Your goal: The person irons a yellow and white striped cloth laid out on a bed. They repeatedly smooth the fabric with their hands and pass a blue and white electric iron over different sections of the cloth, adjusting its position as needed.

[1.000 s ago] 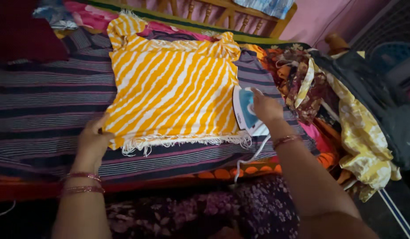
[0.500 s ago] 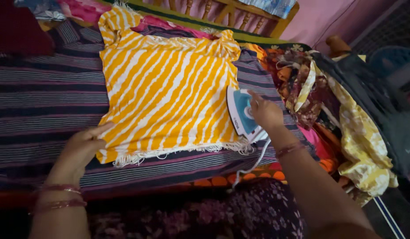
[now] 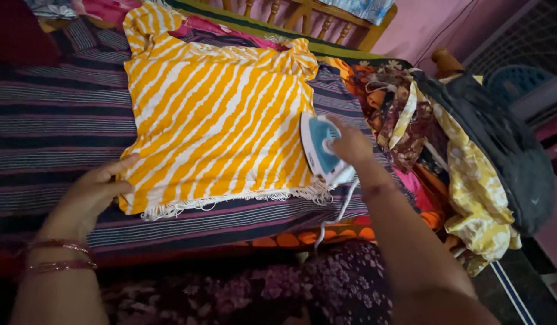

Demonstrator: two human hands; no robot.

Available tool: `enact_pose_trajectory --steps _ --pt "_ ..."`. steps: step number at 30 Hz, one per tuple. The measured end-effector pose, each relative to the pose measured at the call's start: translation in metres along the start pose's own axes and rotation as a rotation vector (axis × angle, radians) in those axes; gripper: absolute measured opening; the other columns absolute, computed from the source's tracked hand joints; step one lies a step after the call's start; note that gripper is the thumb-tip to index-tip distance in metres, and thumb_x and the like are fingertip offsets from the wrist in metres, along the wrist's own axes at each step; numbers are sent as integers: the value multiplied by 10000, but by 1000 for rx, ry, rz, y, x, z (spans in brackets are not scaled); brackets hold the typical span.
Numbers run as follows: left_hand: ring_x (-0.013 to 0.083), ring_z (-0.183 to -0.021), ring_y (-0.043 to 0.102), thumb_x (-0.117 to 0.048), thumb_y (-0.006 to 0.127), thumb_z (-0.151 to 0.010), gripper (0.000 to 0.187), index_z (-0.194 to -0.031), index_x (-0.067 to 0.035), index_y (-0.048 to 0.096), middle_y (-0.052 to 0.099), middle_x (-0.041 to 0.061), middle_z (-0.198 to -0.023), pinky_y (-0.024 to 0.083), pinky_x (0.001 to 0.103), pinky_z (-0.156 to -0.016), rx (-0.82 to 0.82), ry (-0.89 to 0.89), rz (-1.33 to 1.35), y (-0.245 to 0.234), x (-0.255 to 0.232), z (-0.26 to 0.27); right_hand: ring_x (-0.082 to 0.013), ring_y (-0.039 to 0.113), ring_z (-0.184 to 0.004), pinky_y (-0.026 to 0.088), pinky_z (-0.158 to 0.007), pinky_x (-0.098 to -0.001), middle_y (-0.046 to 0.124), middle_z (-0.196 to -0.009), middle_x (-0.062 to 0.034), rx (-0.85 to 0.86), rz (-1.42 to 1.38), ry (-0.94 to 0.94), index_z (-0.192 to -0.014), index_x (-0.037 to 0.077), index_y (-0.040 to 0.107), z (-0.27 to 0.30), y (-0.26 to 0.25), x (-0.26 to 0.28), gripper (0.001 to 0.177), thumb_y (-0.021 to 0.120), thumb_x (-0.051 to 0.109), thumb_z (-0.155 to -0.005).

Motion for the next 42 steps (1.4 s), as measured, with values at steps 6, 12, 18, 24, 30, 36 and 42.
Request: enact_pose_trajectory --steps 6,12,18,24,30,36,42 --pt "104 -943 628 -226 670 -984 385 -1328 -58 711 723 28 -1133 498 264 -866 -213 57 22 5 -7 7 -405 724 -897 557 -822 -508 747 -961 -220 207 111 -121 -1555 461 372 76 -16 9 720 665 338 -910" --pt "71 -1035 661 -87 707 -933 296 -1219 -25 752 756 46 -1173 477 207 -968 -289 281 7 15 -27 14 -367 734 -933 571 -837 -499 754 -1028 -177 114 129 -112 -1549 496 399 62 -19 29 685 612 260 -942" --pt "139 -1043 638 -5 679 -902 404 -1304 -29 712 724 106 -1240 469 247 -954 -302 253 -156 8 -29 3 -400 690 -1022 531 -892 -526 722 -1122 -207 42 49 -49 -1572 360 361 -4 -12 59 774 703 365 -878" --pt "156 -1201 590 49 582 -844 594 -1432 -35 619 602 118 -1501 452 237 -991 -53 207 21 9 -21 -16 -376 701 -1066 547 -905 -500 727 -1157 -193 -58 -50 -5 -1442 219 545 -35 -9 79 705 760 280 -773" --pt "119 -1279 587 59 610 -810 634 -1440 12 564 600 54 -1484 431 213 -1047 -61 283 143 8 -11 -20 -373 721 -974 552 -865 -489 747 -1053 -185 56 -128 -295 -1393 216 579 21 -5 91 668 788 309 -765" --pt "135 -1218 589 62 640 -799 753 -1527 -40 477 599 60 -1433 440 239 -1013 -115 161 165 7 -6 -11 -324 757 -799 590 -760 -454 773 -884 -116 168 -27 -482 -1321 286 635 62 -21 111 574 734 256 -756" --pt "152 -1160 621 85 604 -779 819 -1565 -73 440 608 82 -1398 482 269 -957 -5 137 161 15 -19 -3 -356 735 -793 574 -689 -493 746 -874 -133 -165 80 -365 -1117 183 677 41 -12 155 370 753 288 -770"
Point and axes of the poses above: each hand's wrist, its own z-axis away from the middle knuckle, its own y-axis out of the palm, x = y × z, the point moved 5 cm from there along -z, towards the middle knuckle
